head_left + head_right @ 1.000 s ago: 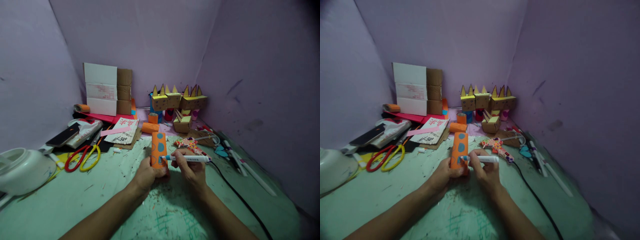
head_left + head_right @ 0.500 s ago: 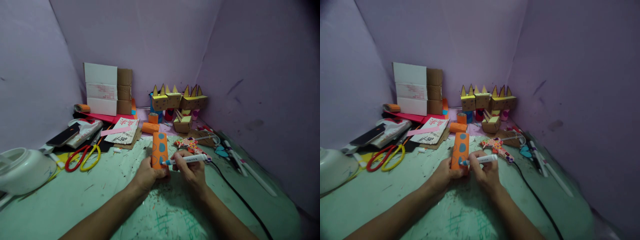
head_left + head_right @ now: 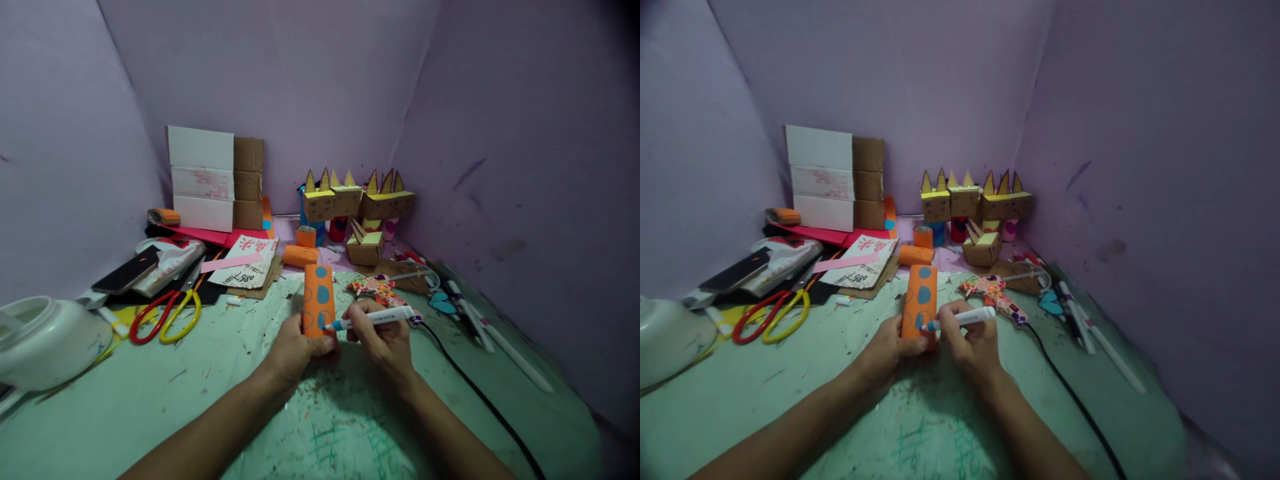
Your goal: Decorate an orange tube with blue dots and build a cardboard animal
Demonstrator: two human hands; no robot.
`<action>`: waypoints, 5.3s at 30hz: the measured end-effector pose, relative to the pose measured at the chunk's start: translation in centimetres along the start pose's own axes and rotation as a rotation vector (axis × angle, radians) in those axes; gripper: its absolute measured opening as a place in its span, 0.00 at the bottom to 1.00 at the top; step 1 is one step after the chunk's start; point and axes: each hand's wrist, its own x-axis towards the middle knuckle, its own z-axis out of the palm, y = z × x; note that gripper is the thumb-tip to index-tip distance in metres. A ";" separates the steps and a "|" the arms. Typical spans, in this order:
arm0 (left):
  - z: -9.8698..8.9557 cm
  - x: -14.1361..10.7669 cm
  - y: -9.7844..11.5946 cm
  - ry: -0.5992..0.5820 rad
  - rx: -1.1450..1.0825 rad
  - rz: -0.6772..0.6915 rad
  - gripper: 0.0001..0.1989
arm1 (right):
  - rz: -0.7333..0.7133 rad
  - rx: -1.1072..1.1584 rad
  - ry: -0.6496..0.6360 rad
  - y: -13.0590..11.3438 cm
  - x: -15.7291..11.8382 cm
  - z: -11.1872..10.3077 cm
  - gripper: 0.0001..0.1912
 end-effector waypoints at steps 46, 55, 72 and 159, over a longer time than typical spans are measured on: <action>-0.3 0.3 -0.4 -0.031 -0.003 0.022 0.22 | 0.034 0.067 0.063 0.0 0.1 0.2 0.11; -0.2 0.3 -0.4 -0.010 -0.021 -0.003 0.23 | 0.037 -0.015 0.113 0.0 0.4 0.0 0.13; -0.3 0.5 -0.4 0.001 -0.013 0.010 0.23 | 0.016 0.020 0.090 0.2 0.2 0.0 0.12; -0.4 -0.3 -0.1 -0.058 -0.006 0.003 0.15 | 0.033 0.034 0.020 0.3 0.0 -0.1 0.14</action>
